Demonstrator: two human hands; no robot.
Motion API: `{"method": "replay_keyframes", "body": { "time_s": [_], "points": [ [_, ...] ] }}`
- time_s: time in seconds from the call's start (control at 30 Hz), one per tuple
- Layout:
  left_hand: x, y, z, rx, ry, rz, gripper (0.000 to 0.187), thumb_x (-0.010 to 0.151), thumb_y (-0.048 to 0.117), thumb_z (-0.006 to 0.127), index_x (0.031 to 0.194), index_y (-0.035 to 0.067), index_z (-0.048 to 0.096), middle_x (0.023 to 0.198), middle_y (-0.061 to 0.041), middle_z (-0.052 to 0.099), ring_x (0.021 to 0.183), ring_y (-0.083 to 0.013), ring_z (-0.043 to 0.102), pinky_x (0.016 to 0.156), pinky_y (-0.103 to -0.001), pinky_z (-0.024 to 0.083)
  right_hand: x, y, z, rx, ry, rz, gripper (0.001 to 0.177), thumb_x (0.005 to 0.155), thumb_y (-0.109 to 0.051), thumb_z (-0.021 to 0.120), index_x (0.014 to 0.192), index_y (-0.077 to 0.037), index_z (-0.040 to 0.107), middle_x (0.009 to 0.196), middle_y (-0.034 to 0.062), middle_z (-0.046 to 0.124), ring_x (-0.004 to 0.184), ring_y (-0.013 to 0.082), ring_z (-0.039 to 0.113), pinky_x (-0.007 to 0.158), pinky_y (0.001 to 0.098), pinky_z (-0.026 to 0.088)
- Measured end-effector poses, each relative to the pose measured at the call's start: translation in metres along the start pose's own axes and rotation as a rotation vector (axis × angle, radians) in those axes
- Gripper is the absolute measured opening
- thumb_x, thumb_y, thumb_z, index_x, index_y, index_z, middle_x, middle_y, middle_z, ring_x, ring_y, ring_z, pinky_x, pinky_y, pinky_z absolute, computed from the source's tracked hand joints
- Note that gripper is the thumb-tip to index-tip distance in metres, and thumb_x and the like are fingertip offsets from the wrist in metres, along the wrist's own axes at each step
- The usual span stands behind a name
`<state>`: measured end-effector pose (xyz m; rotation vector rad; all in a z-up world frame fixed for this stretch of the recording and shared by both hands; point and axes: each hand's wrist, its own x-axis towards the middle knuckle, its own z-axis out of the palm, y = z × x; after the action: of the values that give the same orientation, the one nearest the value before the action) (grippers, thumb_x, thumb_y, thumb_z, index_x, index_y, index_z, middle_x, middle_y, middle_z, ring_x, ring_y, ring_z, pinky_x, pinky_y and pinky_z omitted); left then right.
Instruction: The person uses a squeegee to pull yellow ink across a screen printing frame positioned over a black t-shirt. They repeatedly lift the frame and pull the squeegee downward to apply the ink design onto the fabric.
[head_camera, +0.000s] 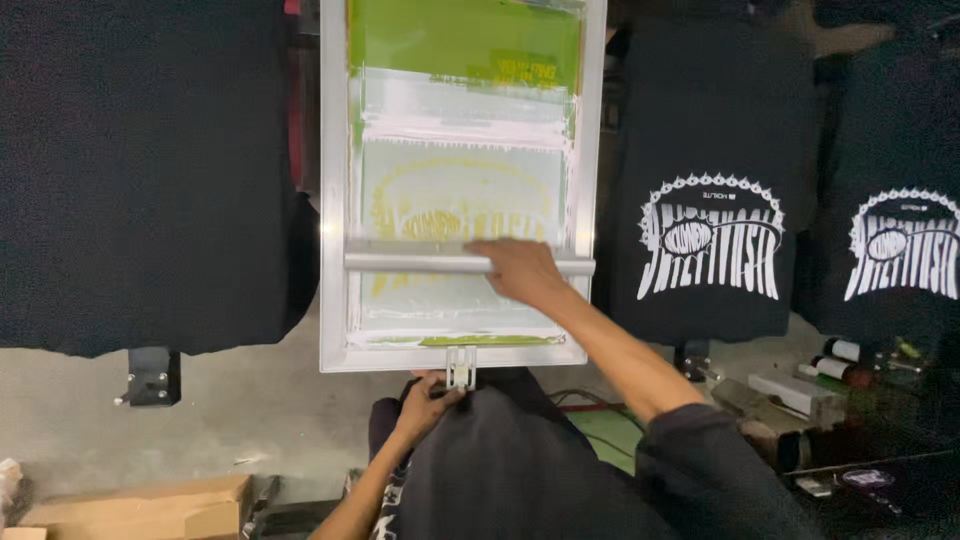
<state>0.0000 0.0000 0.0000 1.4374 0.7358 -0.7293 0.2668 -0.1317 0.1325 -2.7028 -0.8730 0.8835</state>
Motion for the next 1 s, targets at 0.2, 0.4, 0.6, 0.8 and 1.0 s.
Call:
{"method": "replay_keyframes", "body": {
  "time_s": [0.2, 0.4, 0.6, 0.8, 1.0],
  "points": [
    [-0.005, 0.002, 0.004, -0.165, 0.028, 0.105, 0.021, 0.074, 0.026, 0.078, 0.090, 0.012, 0.075, 0.090, 0.000, 0.077, 0.086, -0.0110, 0.071, 0.073, -0.027, 0.050, 0.119, 0.056, -0.080, -0.234, 0.112, 0.006, 0.060, 0.082, -0.017, 0.052, 0.138, -0.038, 0.044, 0.123, 0.0033, 0.063, 0.087, 0.0327, 0.064, 0.066, 0.0475, 0.049],
    [0.005, -0.017, 0.007, -0.216, 0.052, 0.068, 0.024, 0.070, 0.016, 0.079, 0.093, 0.012, 0.076, 0.074, -0.010, 0.075, 0.068, -0.0156, 0.071, 0.064, -0.025, 0.052, 0.157, 0.072, -0.063, -0.196, 0.200, 0.012, 0.052, 0.076, -0.020, 0.066, 0.122, -0.042, 0.058, 0.104, 0.0130, 0.069, 0.092, 0.0456, 0.065, 0.079, 0.0525, 0.050],
    [0.017, -0.034, 0.012, -0.345, 0.031, 0.226, 0.028, 0.071, 0.008, 0.078, 0.098, 0.000, 0.071, 0.073, -0.013, 0.070, 0.063, -0.0178, 0.066, 0.061, -0.026, 0.054, 0.102, 0.045, -0.028, -0.161, 0.219, 0.050, 0.057, 0.070, -0.014, 0.068, 0.120, -0.040, 0.063, 0.101, 0.0113, 0.071, 0.090, 0.0433, 0.066, 0.078, 0.0497, 0.050],
    [0.001, -0.013, 0.011, -0.349, 0.054, 0.254, 0.026, 0.072, 0.007, 0.079, 0.095, -0.001, 0.070, 0.071, -0.017, 0.069, 0.064, -0.0217, 0.069, 0.059, -0.025, 0.056, 0.019, 0.012, 0.042, -0.175, 0.145, 0.127, 0.065, 0.071, -0.017, 0.070, 0.128, -0.046, 0.056, 0.108, 0.0118, 0.069, 0.094, 0.0416, 0.066, 0.083, 0.0495, 0.051],
    [0.019, -0.033, 0.015, -0.336, 0.049, 0.230, 0.029, 0.074, 0.007, 0.077, 0.101, 0.002, 0.070, 0.073, -0.016, 0.069, 0.065, -0.0184, 0.069, 0.059, -0.024, 0.056, -0.064, -0.029, 0.123, -0.105, 0.207, 0.091, 0.071, 0.066, -0.014, 0.077, 0.129, -0.037, 0.056, 0.126, 0.0004, 0.063, 0.103, 0.0377, 0.064, 0.086, 0.0543, 0.051]
  ]
}}
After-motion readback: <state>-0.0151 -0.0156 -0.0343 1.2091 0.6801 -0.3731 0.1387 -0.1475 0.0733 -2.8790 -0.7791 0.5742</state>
